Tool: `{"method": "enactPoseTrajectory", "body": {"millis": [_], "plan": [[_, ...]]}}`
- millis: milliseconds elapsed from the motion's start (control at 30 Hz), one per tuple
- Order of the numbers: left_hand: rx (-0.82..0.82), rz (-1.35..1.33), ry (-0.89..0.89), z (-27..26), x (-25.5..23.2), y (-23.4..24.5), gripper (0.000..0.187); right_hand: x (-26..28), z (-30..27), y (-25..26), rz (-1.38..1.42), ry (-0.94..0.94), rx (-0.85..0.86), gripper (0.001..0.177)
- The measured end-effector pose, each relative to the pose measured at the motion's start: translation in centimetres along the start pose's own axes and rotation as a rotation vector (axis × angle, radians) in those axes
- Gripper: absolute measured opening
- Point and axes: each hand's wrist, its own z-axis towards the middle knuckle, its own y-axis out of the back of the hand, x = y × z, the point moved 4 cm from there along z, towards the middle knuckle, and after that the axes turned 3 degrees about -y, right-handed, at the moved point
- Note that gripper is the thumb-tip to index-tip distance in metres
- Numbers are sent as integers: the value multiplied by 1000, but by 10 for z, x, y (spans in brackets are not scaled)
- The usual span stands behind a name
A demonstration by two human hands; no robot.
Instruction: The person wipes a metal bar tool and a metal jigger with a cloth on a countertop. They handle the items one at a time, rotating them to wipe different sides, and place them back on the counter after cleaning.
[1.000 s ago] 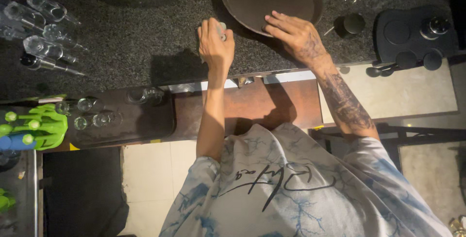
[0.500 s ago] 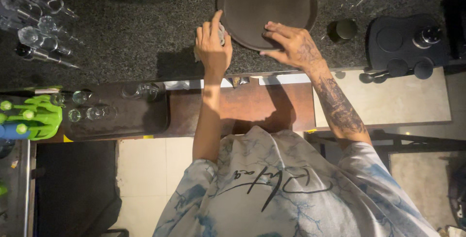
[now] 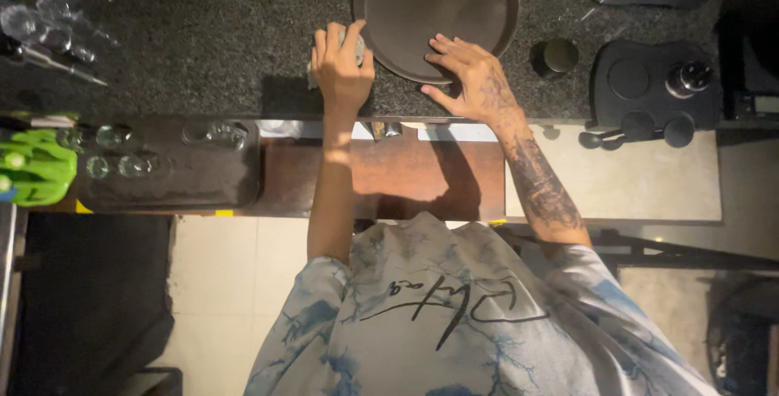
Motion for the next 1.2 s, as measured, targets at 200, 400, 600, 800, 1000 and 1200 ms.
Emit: {"method": "enactPoseTrajectory", "body": {"millis": [200,400,600,800,1000,1200], "plan": [[-80,22,-33,-1,4,-1,52,-2,-2,0,-31,27,-50,48],[-96,149,-37,-10,12,-8,55,-10,-4,-4,4,8,-67,43],[-140,243,97,-1,83,14,47,-2,-2,4,-15,-1,-198,36],[54,93,121,16,109,40,68,47,41,-22,11,-13,-353,32],[-188,46,19,3,103,105,77,120,112,-84,41,33,-343,36],[-763,119,220,-26,259,181,30,179,166,-154,68,161,-226,40]]}}
